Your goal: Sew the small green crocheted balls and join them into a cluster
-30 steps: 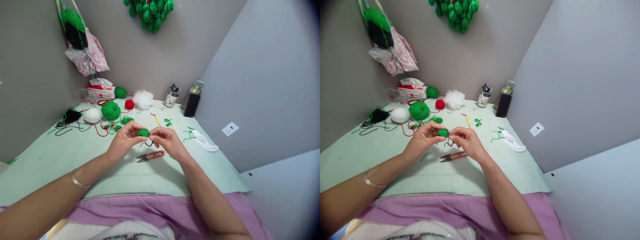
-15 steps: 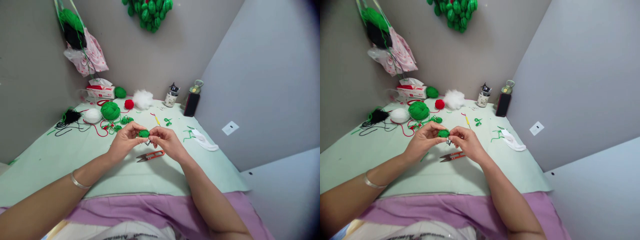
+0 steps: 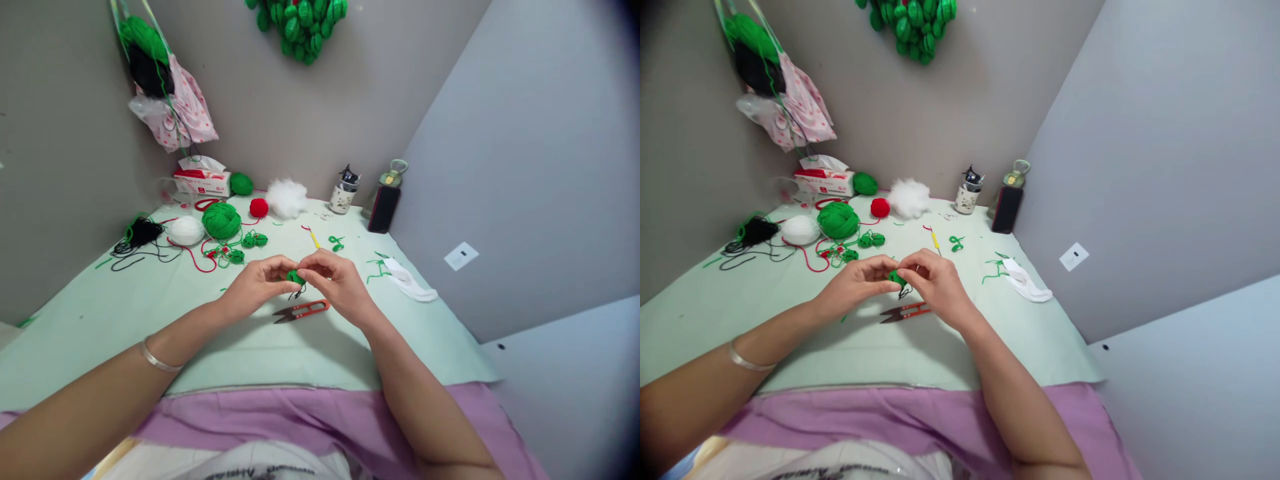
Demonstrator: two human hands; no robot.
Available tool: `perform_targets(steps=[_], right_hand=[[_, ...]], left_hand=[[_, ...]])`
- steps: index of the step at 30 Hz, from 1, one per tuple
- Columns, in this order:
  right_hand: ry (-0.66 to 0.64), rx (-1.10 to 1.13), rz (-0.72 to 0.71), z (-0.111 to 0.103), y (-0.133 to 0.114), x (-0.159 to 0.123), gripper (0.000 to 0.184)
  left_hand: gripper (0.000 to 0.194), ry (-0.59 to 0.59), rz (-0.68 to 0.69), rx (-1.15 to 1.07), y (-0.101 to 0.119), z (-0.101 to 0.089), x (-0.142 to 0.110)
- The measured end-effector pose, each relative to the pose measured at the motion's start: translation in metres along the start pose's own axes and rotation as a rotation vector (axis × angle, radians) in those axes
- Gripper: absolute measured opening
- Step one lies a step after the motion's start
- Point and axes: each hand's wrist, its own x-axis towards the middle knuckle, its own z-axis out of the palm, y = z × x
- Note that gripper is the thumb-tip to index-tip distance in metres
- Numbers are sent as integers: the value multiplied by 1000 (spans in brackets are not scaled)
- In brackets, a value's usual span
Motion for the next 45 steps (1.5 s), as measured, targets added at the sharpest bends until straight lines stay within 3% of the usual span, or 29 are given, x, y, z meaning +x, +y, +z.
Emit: perform_targets(steps=[4, 9, 11, 13, 15, 18, 20, 27, 34, 38, 45], right_hand=[[-72, 161, 129, -3, 3, 6, 11], [245, 534, 179, -26, 5, 12, 15], [142, 669, 240, -33, 4, 12, 23], [-71, 754, 306, -36, 2, 11, 26], [-117, 816, 316, -40, 3, 12, 26], [162, 885, 218, -53, 9, 16, 26], [295, 870, 169, -63, 13, 18, 27], [373, 811, 174, -69, 10, 17, 15], [562, 623, -21, -68, 8, 15, 18], [419, 459, -41, -55, 2, 8, 14], [75, -85, -225, -19, -6, -4, 12]], left_hand=[[24, -52, -51, 11, 1, 3, -2], [27, -258, -175, -24, 7, 5, -4], [27, -289, -177, -5, 9, 4, -4], [28, -290, -157, 17, 9, 2, -4], [28, -304, -147, 17, 11, 0, -4], [26, -359, -165, 3, 14, -3, -5], [27, -370, -171, -12, 16, -4, -5], [34, -139, -107, -45, 7, -13, 0], [31, -1, -8, 3, 5, -15, 3], [35, 47, 30, 43, 4, -16, 4], [37, 84, 43, 32, 3, -17, 4]])
